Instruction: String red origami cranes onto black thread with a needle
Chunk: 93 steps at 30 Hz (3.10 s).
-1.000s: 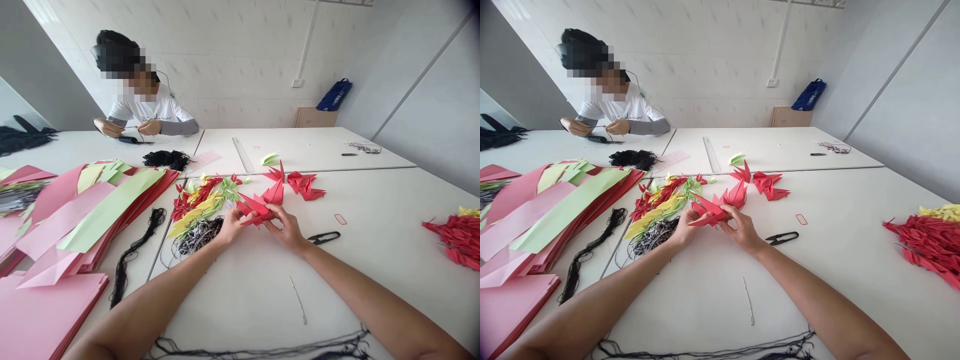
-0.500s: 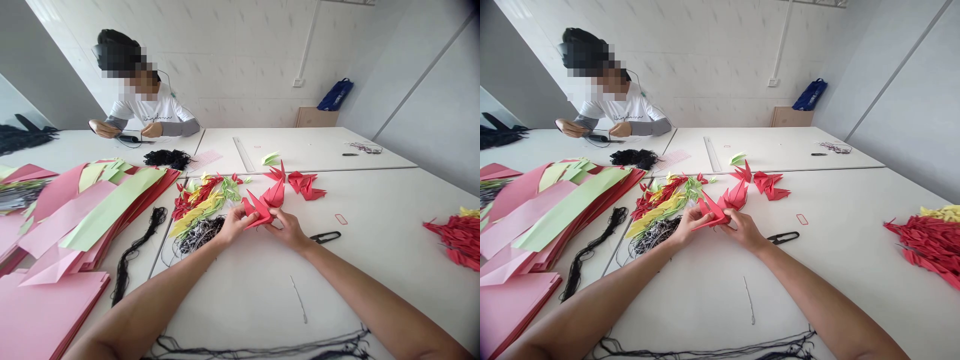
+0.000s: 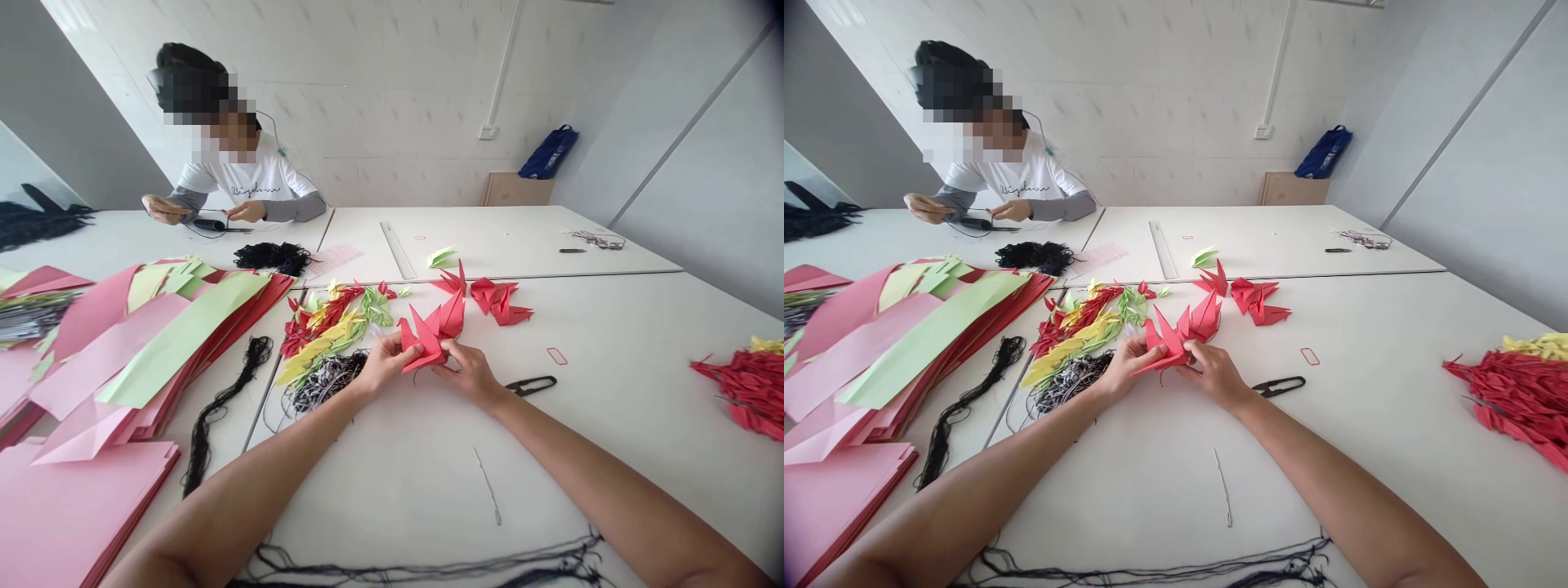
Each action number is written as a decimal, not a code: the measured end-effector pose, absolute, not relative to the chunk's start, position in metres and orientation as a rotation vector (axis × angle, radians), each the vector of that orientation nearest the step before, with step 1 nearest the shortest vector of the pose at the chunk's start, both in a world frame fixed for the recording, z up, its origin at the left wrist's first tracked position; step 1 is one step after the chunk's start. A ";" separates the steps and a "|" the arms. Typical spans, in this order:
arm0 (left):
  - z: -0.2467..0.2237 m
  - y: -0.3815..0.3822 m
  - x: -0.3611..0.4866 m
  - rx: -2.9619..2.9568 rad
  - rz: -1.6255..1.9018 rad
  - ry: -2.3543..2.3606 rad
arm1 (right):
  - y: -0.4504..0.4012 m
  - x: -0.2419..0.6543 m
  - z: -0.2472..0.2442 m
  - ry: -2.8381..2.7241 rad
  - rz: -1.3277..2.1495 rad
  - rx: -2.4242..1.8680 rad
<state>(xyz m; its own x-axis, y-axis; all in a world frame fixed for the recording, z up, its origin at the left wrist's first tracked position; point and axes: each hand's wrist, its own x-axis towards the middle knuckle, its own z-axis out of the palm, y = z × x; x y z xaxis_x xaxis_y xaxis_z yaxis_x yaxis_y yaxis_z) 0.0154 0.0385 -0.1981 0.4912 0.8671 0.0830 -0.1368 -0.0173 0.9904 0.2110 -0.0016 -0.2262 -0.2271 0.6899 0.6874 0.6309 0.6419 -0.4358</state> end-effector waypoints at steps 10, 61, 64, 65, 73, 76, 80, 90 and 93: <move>-0.207 0.046 0.016 1.299 0.946 0.742 | 0.001 0.212 -0.228 -1.940 -0.040 -1.051; -0.207 0.045 0.018 1.370 0.992 0.799 | -0.002 0.205 -0.216 -1.982 -0.576 -1.056; -0.205 0.044 0.017 1.413 1.018 0.818 | -0.001 0.206 -0.218 -1.988 -0.564 -1.069; -0.205 0.044 0.017 1.423 1.029 0.821 | -0.001 0.206 -0.219 -1.992 -0.560 -1.073; -0.207 0.045 0.016 1.409 1.009 0.841 | 0.001 0.208 -0.220 -2.013 -0.540 -1.087; -0.207 0.045 0.017 1.413 1.003 0.842 | 0.001 0.207 -0.221 -2.012 -0.536 -1.109; -0.205 0.045 0.017 1.431 1.019 0.863 | 0.000 0.206 -0.222 -2.003 -0.544 -1.133; -0.205 0.043 0.017 1.486 1.049 0.877 | 0.000 0.202 -0.222 -1.990 -0.541 -1.142; -0.206 0.045 0.016 1.593 1.080 0.926 | 0.000 0.201 -0.218 -1.987 -0.519 -1.157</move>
